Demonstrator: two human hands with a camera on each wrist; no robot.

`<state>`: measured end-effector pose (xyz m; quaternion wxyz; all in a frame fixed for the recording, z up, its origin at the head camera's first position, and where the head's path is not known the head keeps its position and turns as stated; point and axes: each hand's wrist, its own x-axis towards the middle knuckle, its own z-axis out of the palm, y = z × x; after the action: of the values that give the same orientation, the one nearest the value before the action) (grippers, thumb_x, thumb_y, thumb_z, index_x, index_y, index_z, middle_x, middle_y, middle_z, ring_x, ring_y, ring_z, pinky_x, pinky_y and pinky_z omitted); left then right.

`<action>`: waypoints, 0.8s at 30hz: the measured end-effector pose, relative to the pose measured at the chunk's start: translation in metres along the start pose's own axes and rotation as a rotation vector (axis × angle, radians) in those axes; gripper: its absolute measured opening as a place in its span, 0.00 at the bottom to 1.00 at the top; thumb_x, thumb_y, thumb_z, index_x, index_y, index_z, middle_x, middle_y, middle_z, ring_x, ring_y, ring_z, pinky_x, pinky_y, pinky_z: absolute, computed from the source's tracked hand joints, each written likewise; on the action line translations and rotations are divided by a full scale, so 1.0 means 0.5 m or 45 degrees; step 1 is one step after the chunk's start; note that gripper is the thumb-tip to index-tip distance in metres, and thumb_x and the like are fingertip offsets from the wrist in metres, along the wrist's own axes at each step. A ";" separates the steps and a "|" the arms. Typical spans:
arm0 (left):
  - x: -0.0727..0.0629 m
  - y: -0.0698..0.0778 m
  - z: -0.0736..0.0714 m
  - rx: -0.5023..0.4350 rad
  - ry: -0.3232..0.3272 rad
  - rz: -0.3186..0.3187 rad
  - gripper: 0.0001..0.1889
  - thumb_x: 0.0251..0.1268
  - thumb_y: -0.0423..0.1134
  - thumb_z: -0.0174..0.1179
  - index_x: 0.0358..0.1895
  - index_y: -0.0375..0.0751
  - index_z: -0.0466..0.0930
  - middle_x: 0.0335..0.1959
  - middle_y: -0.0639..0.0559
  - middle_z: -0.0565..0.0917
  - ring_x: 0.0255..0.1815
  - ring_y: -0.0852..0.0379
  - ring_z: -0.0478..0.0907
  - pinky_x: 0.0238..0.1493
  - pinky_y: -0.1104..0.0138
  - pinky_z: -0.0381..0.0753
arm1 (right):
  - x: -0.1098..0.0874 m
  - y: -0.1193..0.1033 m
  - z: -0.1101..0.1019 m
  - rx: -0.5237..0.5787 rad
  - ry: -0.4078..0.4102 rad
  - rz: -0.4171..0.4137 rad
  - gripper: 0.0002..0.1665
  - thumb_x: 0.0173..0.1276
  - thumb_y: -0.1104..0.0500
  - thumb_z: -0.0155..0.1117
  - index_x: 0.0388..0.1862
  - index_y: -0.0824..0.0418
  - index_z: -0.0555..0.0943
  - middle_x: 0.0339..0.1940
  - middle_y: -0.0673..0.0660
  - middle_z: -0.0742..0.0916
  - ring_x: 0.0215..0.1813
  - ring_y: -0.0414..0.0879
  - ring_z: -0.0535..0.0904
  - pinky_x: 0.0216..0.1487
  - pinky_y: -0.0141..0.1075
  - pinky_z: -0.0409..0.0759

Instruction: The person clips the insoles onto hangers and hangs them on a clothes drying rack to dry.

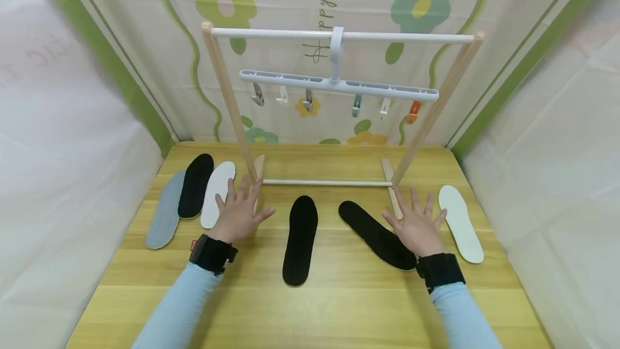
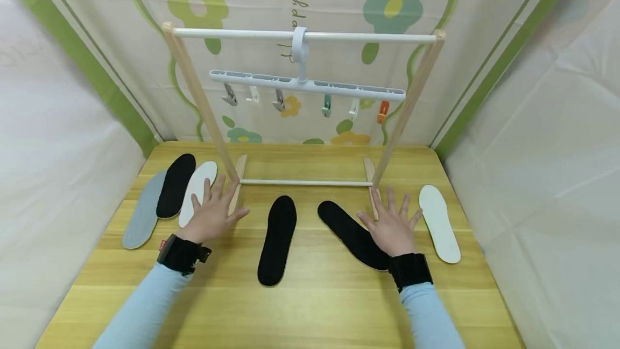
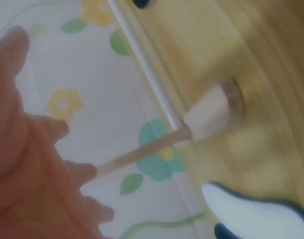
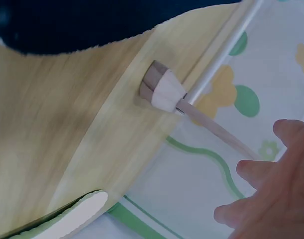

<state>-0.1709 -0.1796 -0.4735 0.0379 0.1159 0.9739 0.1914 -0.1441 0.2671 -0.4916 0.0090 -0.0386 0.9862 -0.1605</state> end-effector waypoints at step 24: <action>-0.006 0.091 0.108 -0.437 -0.032 -0.170 0.26 0.72 0.45 0.60 0.67 0.35 0.72 0.52 0.38 0.83 0.49 0.44 0.81 0.50 0.50 0.79 | -0.083 -0.026 0.035 0.370 0.307 -0.134 0.25 0.74 0.56 0.63 0.64 0.67 0.76 0.61 0.72 0.78 0.63 0.69 0.72 0.60 0.64 0.69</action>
<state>-0.1522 -0.1196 -0.5059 0.0820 0.0452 0.9320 0.3502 -0.1013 0.2525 -0.5040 -0.1121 -0.0687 0.9433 -0.3048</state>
